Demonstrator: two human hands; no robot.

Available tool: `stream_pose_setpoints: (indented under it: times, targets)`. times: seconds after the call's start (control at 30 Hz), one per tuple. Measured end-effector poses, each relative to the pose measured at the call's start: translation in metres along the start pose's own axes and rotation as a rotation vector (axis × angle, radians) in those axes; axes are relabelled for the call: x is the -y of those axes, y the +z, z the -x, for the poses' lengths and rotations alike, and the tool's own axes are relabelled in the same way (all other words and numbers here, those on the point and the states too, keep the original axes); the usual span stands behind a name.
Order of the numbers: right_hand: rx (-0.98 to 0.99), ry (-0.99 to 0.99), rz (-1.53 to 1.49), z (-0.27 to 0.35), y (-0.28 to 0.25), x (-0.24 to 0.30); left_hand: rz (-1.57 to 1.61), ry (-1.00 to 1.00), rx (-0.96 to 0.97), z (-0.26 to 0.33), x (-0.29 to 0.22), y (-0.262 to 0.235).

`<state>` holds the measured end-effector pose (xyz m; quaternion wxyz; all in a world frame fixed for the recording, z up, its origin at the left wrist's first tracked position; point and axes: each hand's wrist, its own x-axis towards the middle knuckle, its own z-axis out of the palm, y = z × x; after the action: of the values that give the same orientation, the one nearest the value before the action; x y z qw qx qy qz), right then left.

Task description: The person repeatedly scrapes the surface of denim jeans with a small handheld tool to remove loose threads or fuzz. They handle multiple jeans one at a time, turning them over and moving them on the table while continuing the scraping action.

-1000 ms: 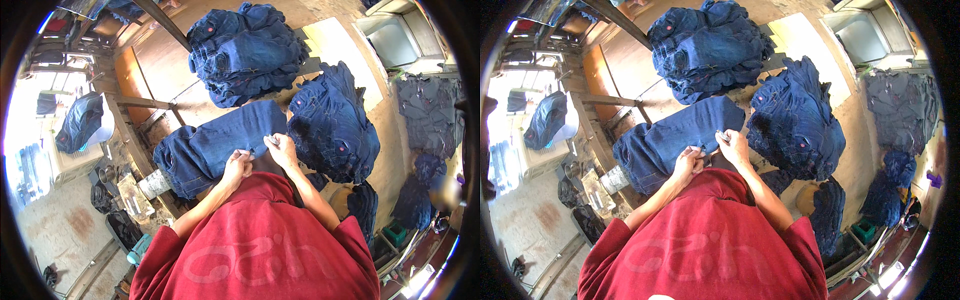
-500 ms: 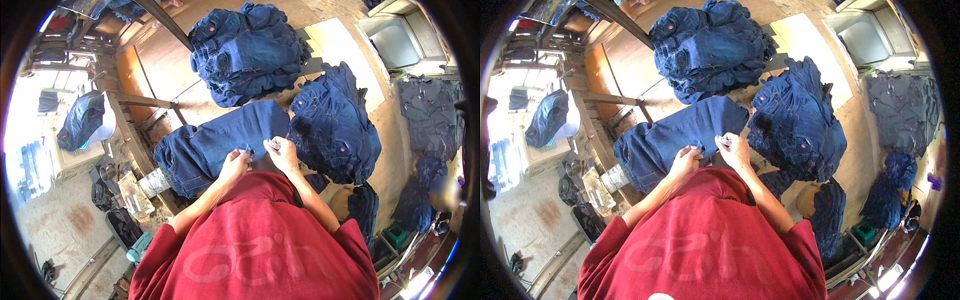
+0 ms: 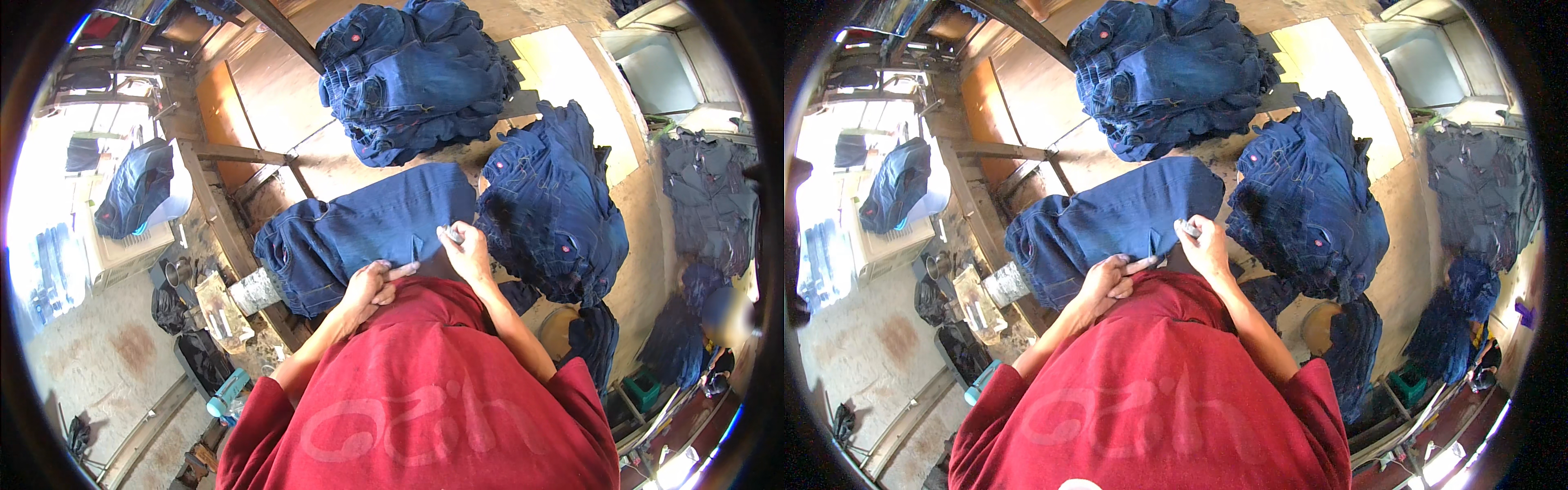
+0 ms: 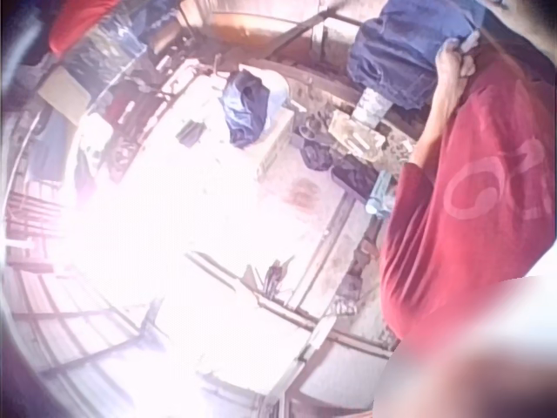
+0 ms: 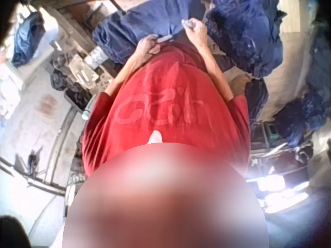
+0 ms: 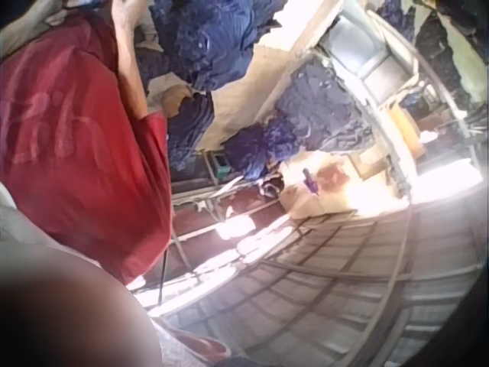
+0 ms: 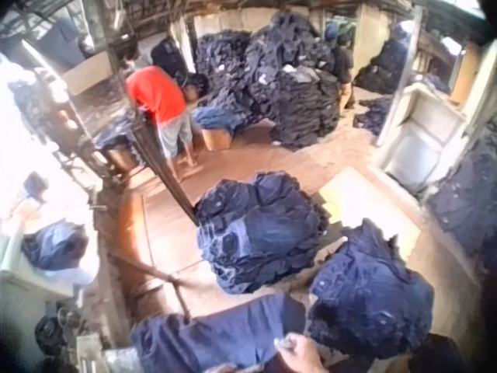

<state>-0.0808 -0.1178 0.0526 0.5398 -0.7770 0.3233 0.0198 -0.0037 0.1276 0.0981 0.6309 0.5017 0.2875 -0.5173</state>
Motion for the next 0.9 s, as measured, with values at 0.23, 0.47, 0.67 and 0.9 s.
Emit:
stream_pose_setpoints:
  times: [0.23, 0.47, 0.67, 0.9]
  targets:
    - [-0.359, 0.421, -0.404, -0.015, -0.018, -0.042, -0.936, 0.805, -1.281, 0.043, 0.019, -0.103]
    - [-0.150, 0.845, -1.050, -0.045, -0.014, -0.075, -0.850, 0.846, -1.053, 0.016, 0.039, -0.090]
    - [-0.286, 0.662, -0.848, -0.144, -0.064, -0.089, -0.113, 0.049, -0.084, 0.055, 0.039, -0.083]
    - [-0.295, 0.552, -0.854, -0.173, -0.064, -0.084, -1.405, 0.292, 0.406, -0.055, -0.150, -0.089]
